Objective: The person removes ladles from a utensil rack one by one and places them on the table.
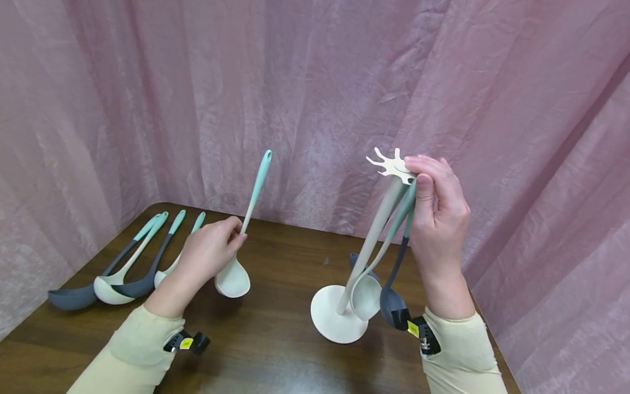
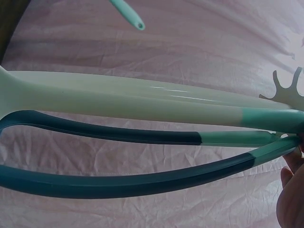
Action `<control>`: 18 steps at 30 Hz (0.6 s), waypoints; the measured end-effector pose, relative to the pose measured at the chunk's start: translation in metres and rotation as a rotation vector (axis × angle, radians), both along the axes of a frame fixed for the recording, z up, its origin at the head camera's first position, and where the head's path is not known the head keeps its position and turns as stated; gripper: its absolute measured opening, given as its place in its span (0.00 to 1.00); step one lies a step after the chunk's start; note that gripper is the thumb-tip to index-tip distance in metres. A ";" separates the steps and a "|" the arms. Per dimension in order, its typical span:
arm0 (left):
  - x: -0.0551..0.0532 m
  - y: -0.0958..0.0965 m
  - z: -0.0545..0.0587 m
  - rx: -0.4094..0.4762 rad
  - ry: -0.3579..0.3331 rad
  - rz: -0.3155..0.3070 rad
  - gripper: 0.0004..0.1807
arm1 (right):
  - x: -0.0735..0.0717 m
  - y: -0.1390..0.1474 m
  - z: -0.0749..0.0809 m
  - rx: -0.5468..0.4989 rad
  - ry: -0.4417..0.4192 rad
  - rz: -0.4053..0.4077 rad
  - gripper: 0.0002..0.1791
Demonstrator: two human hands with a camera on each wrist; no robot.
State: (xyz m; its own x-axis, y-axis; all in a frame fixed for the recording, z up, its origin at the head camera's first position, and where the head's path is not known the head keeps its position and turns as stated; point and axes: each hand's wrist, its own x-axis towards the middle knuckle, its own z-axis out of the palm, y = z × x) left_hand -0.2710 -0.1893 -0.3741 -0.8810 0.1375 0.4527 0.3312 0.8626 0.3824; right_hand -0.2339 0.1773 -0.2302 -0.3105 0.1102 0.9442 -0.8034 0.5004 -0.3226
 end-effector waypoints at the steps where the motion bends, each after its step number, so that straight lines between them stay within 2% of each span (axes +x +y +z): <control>1: -0.001 -0.002 -0.002 0.001 0.000 0.007 0.06 | 0.000 0.000 0.000 0.001 0.000 -0.001 0.16; 8: -0.010 -0.013 -0.011 -0.003 -0.014 0.044 0.05 | -0.001 0.000 0.000 -0.002 0.001 0.004 0.16; 18: -0.019 -0.027 -0.019 -0.036 -0.091 0.107 0.07 | -0.001 0.000 -0.001 0.001 -0.006 0.001 0.16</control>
